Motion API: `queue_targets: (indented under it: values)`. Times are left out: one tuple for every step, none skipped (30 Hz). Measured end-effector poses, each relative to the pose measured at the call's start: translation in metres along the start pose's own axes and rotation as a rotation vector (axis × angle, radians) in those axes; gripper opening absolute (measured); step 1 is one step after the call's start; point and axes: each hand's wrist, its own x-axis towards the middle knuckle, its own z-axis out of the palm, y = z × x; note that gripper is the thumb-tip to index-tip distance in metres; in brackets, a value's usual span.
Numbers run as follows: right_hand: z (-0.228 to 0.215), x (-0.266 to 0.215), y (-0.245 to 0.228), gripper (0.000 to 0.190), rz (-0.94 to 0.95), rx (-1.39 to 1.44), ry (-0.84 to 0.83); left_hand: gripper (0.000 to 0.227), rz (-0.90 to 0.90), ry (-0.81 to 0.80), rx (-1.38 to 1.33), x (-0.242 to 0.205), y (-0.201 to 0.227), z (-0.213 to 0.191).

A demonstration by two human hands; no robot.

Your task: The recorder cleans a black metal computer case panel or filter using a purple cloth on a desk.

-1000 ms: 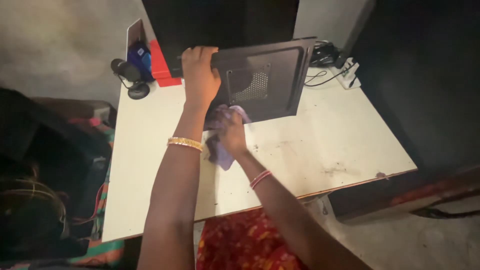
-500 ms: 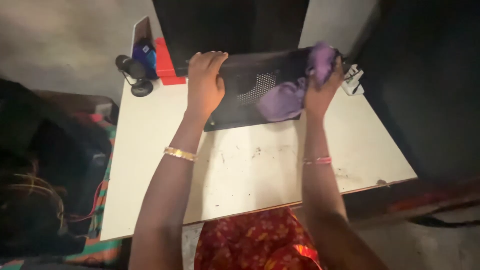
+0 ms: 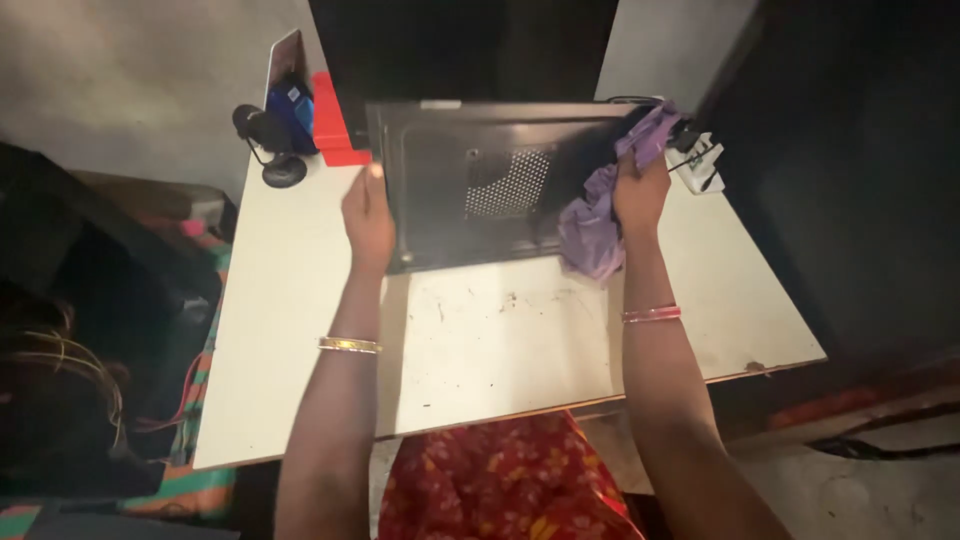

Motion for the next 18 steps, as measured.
queue_targets:
  values:
    - [-0.002,-0.004,-0.003,0.038,0.040,-0.024,-0.021,0.040,0.047,0.024,0.079,0.003,0.014,-0.004]
    - [-0.003,-0.007,0.004,0.038,0.041,-0.025,-0.026,0.040,0.043,0.026,0.080,0.010,0.044,-0.006]
    - [-0.003,-0.007,0.010,0.036,0.145,-0.186,-0.128,0.037,0.141,0.036,0.173,0.018,0.074,-0.007]
    - [-0.003,-0.008,0.016,0.038,0.248,-0.347,-0.230,0.034,0.238,0.044,0.266,0.027,0.104,-0.008]
    - [-0.008,-0.012,0.004,0.038,0.243,-0.348,-0.228,0.034,0.240,0.047,0.263,0.036,0.118,-0.006]
    - [-0.014,-0.017,-0.007,0.035,0.073,-0.252,-0.198,0.030,0.363,0.036,0.417,0.045,0.133,-0.004]
    - [-0.018,-0.024,-0.018,0.036,-0.097,-0.154,-0.170,0.026,0.483,0.023,0.575,0.053,0.147,-0.003]
    - [-0.022,-0.025,-0.030,0.036,-0.101,-0.153,-0.170,0.026,0.484,0.028,0.574,0.059,0.164,0.000]
    - [-0.025,-0.028,-0.042,0.043,-0.151,-0.074,-0.060,0.026,0.529,-0.025,0.621,0.064,0.181,0.002]
    - [-0.029,-0.031,-0.053,0.051,-0.202,0.006,0.050,0.026,0.574,-0.078,0.668,0.069,0.198,0.004]
    - [-0.031,-0.033,-0.060,0.051,-0.198,0.003,0.052,0.026,0.573,-0.084,0.666,0.073,0.198,0.010]
    - [-0.034,-0.034,-0.067,0.049,-0.192,0.005,-0.077,0.028,0.624,-0.119,0.712,0.077,0.197,0.017]
    - [-0.038,-0.037,-0.072,0.049,-0.185,0.005,-0.203,0.030,0.677,-0.158,0.755,0.079,0.196,0.024]
    - [-0.039,-0.040,-0.077,0.049,-0.177,0.000,-0.197,0.030,0.679,-0.167,0.751,0.078,0.197,0.029]
    - [-0.038,-0.040,-0.082,0.045,-0.113,-0.061,-0.317,0.032,0.714,-0.194,0.819,0.077,0.198,0.034]
    - [-0.038,-0.041,-0.088,0.042,-0.049,-0.121,-0.438,0.034,0.750,-0.221,0.887,0.076,0.199,0.039]
    - [-0.038,-0.040,-0.079,0.042,-0.051,-0.121,-0.433,0.034,0.754,-0.219,0.885,0.077,0.197,0.046]
    - [-0.038,-0.040,-0.071,0.036,-0.076,-0.142,-0.427,0.035,0.797,-0.212,0.942,0.077,0.195,0.052]
